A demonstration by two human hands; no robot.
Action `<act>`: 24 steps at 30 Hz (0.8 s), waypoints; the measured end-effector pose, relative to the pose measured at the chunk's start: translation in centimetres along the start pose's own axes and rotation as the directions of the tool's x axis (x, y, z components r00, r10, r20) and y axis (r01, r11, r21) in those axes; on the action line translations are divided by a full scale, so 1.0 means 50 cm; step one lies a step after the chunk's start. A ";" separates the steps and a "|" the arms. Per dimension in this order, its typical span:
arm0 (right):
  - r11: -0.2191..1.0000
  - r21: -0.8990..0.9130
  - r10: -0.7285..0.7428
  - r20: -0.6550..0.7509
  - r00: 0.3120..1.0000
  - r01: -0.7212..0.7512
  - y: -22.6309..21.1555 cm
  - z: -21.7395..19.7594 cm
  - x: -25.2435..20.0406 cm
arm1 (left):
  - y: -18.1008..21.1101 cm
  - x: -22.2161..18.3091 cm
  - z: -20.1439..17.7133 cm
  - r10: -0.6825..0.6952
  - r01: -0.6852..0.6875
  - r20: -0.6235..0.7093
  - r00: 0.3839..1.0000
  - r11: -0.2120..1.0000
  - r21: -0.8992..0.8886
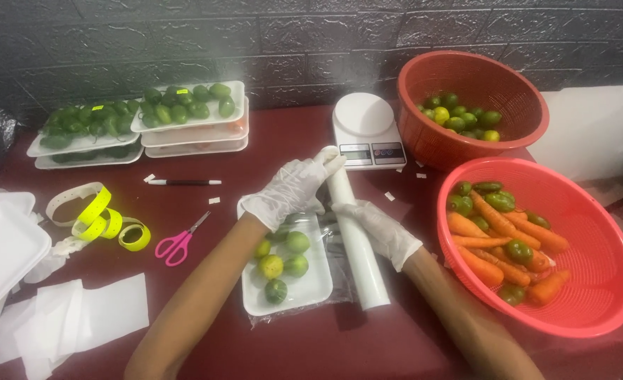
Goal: A person uses plastic wrap and scissors to package a tray of limes.
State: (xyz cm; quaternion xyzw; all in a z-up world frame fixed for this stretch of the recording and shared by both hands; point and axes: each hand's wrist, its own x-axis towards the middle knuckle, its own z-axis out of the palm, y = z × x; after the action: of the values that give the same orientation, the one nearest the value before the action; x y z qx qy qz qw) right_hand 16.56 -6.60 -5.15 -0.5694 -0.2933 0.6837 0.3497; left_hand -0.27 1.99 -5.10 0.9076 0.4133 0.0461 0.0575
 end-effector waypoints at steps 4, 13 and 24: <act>0.999 -0.025 0.020 -0.001 1.000 -0.020 -0.025 0.037 -0.031 | 0.004 0.003 0.000 -0.013 0.013 0.015 1.000 1.000 0.001; 0.894 -0.425 -0.136 0.043 0.990 0.141 -0.006 0.044 -0.034 | 0.023 -0.013 -0.047 -0.025 0.029 0.044 0.999 0.994 -0.105; 0.974 -0.205 -0.093 0.025 0.995 0.096 0.031 -0.002 0.034 | 0.084 -0.073 -0.032 -0.118 0.146 0.258 0.959 0.985 -0.092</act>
State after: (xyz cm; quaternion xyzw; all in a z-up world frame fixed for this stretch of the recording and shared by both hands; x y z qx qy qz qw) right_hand 16.26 -6.14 -7.40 -0.5829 -0.3920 0.6363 0.3188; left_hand 0.28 -3.39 -3.03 0.8720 0.4591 -0.0507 0.1623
